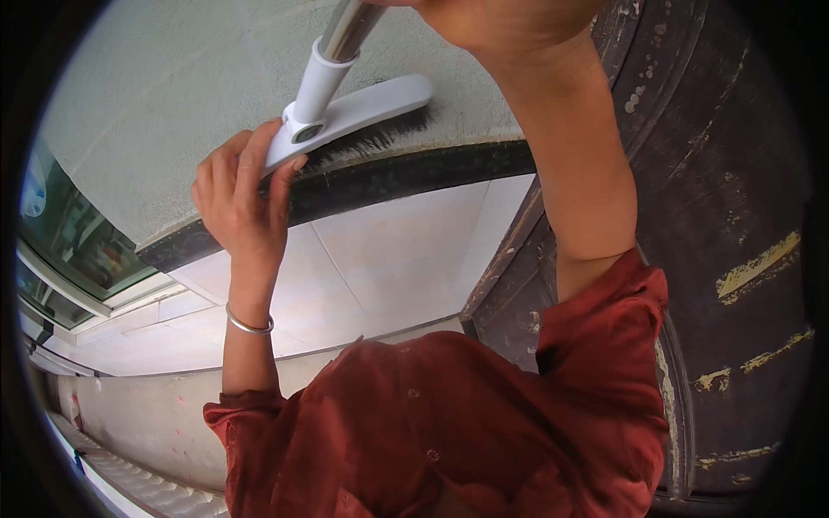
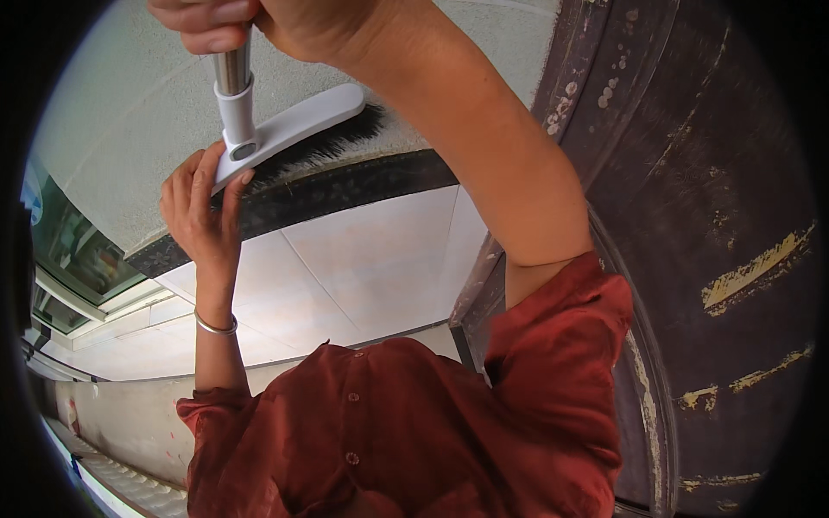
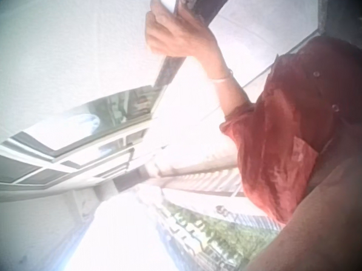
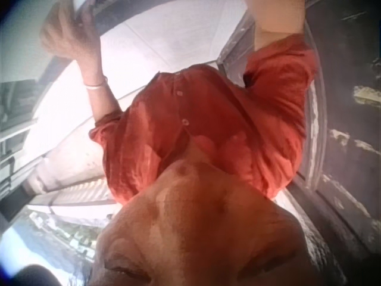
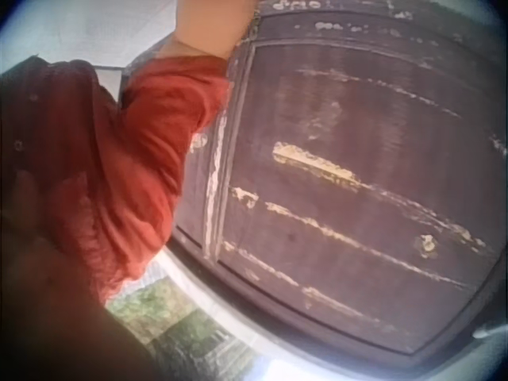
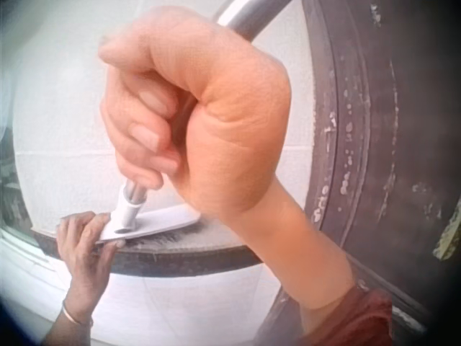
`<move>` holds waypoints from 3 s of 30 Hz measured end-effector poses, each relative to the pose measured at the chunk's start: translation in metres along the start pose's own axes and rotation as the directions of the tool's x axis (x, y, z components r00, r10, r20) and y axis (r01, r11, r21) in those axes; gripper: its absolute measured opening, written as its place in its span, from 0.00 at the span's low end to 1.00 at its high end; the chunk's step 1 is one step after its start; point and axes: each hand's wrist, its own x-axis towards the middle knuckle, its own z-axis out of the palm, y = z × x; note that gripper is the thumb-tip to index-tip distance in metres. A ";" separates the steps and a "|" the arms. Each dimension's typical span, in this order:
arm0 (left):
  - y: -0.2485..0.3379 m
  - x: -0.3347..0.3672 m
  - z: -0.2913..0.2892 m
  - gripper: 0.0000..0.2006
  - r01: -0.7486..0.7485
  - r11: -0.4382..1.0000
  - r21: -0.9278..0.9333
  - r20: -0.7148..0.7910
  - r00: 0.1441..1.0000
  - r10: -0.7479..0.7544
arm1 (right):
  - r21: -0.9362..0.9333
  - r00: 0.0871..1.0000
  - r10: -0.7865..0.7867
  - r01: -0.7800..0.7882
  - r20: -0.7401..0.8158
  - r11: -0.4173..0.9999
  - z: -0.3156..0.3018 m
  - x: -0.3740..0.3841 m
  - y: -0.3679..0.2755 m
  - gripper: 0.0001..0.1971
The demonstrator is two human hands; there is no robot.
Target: The person wipes a glass window and the surrounding tiled balcony ledge with a blue cloth, then sweeps the balcony floor with a broom. The person moves along the balcony, cleaning different sections of the window and floor.
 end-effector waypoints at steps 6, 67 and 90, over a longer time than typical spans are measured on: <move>0.112 -0.028 0.117 0.24 0.058 0.831 -0.554 0.180 0.982 0.051 | -0.345 0.804 0.435 -0.575 -0.405 0.742 -0.007 -0.041 -0.043 0.20; -0.051 -0.159 -0.084 0.28 0.176 0.984 0.037 0.513 0.841 -0.170 | 0.300 0.811 0.436 -0.335 -0.390 0.893 0.067 -0.136 0.124 0.17; -0.022 -0.619 -0.305 0.17 0.541 -0.260 0.799 0.178 -0.628 -0.758 | 0.315 0.453 0.877 -0.865 0.159 0.390 0.325 -0.132 0.483 0.17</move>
